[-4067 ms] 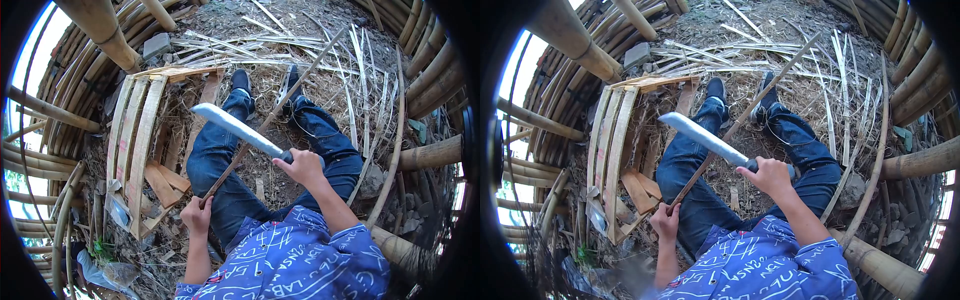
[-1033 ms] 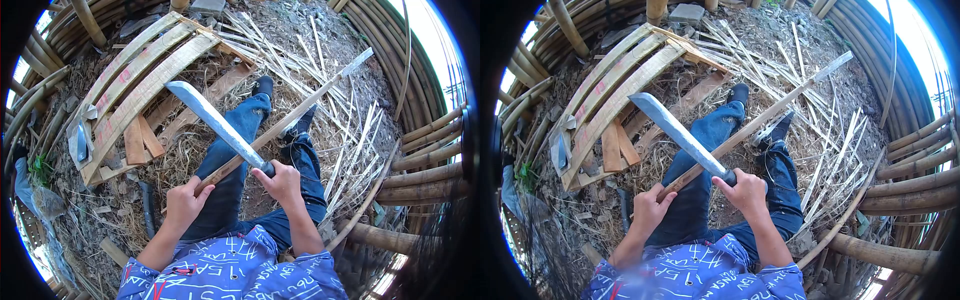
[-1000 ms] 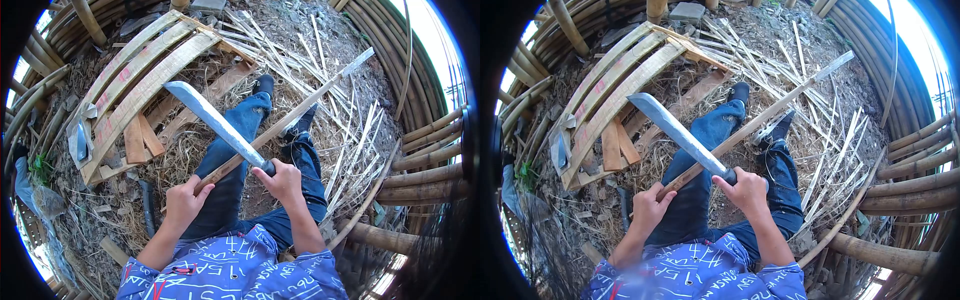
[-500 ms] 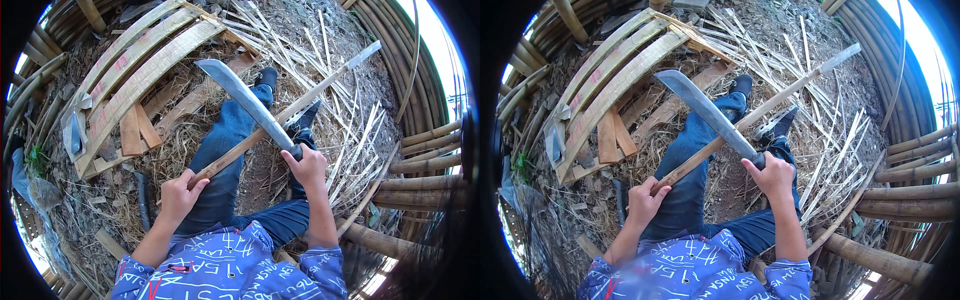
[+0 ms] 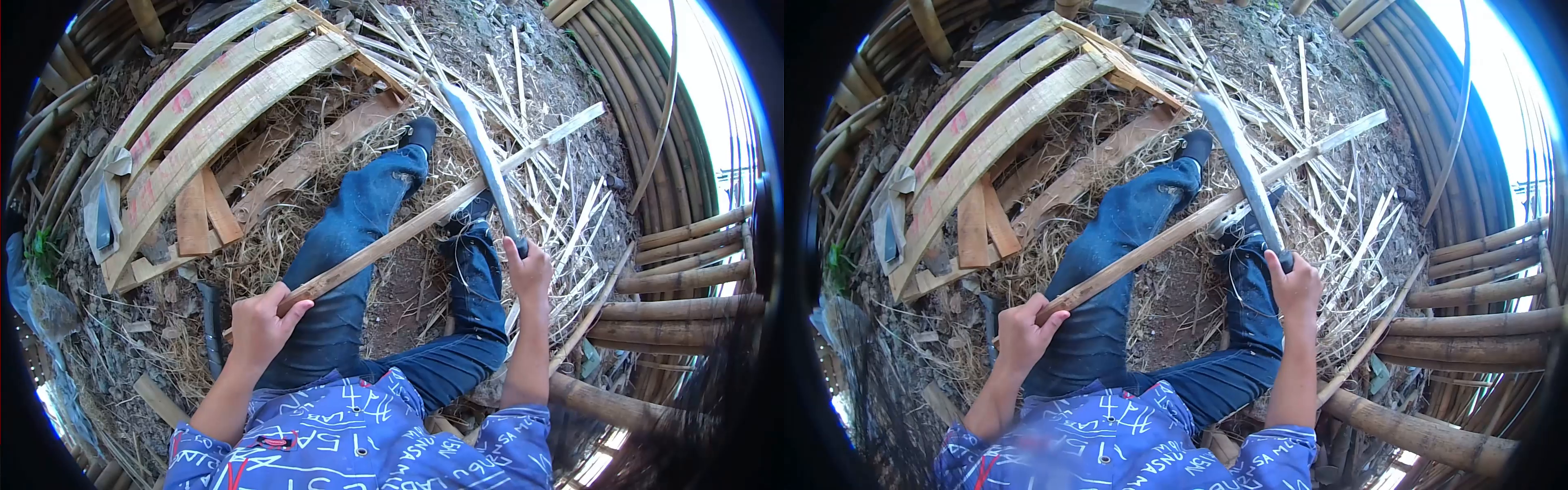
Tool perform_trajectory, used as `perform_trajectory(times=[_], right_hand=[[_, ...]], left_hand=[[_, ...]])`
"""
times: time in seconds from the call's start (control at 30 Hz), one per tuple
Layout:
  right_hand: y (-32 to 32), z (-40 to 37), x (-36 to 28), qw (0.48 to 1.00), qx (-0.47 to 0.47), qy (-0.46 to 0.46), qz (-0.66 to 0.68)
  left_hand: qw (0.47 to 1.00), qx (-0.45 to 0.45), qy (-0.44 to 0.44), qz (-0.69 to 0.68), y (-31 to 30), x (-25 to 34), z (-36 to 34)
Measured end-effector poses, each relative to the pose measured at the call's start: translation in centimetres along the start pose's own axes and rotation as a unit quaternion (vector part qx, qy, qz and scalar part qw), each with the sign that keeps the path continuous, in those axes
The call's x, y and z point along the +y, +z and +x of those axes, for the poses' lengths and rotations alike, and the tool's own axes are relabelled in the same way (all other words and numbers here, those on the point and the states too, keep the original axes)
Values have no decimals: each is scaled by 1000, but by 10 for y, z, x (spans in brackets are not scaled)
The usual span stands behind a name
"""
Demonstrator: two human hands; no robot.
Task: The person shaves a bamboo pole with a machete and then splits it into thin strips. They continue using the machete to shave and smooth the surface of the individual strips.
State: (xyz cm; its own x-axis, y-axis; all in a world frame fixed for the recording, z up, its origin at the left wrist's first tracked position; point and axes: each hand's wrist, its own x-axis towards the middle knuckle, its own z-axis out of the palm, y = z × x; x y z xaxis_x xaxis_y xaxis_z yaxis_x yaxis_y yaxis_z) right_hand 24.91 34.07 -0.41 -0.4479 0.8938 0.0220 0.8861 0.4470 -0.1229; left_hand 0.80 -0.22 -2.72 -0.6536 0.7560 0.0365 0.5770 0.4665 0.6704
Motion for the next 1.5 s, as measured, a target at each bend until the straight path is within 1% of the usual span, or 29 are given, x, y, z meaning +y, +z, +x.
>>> perform_trajectory(times=[0.1, 0.13, 0.2, 0.27, 0.33, 0.37, 0.43, 0.47, 0.53, 0.6, 0.7, 0.77, 0.9, 1.0, 1.07, 1.13, 1.2, 1.3, 1.37, 1.5], right_hand=[[4, -11, -19, 989, 12, 18, 148], [5, -19, -30, 988, 8, 21, 151], [6, -36, -59, 967, -72, 22, 243], [18, -61, -91, 949, -102, -20, 299], [24, -85, -120, 922, -195, -22, 333], [30, -94, -130, 928, -198, -55, 310], [33, -103, -148, 936, -200, -114, 267], [33, -104, -152, 933, -203, -116, 273], [33, -105, -160, 941, -177, -177, 228], [29, -99, -163, 945, -169, -175, 218], [29, -92, -159, 945, -146, -226, 184], [22, -88, -161, 947, -152, -233, 163], [20, -86, -161, 946, -154, -251, 132], [18, -85, -162, 947, -158, -253, 121], [18, -85, -161, 948, -158, -251, 116], [20, -84, -153, 956, -126, -238, 118], [23, -74, -137, 968, -108, -189, 122], [22, -67, -119, 972, -106, -193, 78], [18, -66, -116, 973, -75, -213, 53], [20, -62, -110, 974, -63, -209, 57]], left_hand=[[1000, -5, 4, 1, 6, -1, 1], [1000, -10, 3, -7, 7, 0, 1], [999, -27, -13, -12, 7, 4, 3], [999, -38, -26, -21, 7, 11, 6], [997, -44, -51, -39, 4, 19, 7], [997, -44, -53, -36, 3, 24, 8], [992, -71, -92, -58, 1, 32, 14], [992, -70, -94, -51, 1, 32, 16], [994, -64, -71, -52, 7, 28, 16], [994, -64, -62, -58, 9, 25, 16], [992, -54, -76, -79, 13, 24, 14], [993, -49, -68, -88, 11, 25, 14], [987, -65, -90, -113, 8, 24, 15], [986, -54, -87, -132, 12, 19, 12], [989, -34, -65, -125, 15, 15, 10], [989, -46, -76, -116, 10, 16, 10], [989, -58, -85, -109, 4, 18, 11], [986, -77, -94, -113, 4, 21, 12], [987, -70, -81, -121, 5, 20, 13], [985, -63, -92, -130, 3, 19, 10]])
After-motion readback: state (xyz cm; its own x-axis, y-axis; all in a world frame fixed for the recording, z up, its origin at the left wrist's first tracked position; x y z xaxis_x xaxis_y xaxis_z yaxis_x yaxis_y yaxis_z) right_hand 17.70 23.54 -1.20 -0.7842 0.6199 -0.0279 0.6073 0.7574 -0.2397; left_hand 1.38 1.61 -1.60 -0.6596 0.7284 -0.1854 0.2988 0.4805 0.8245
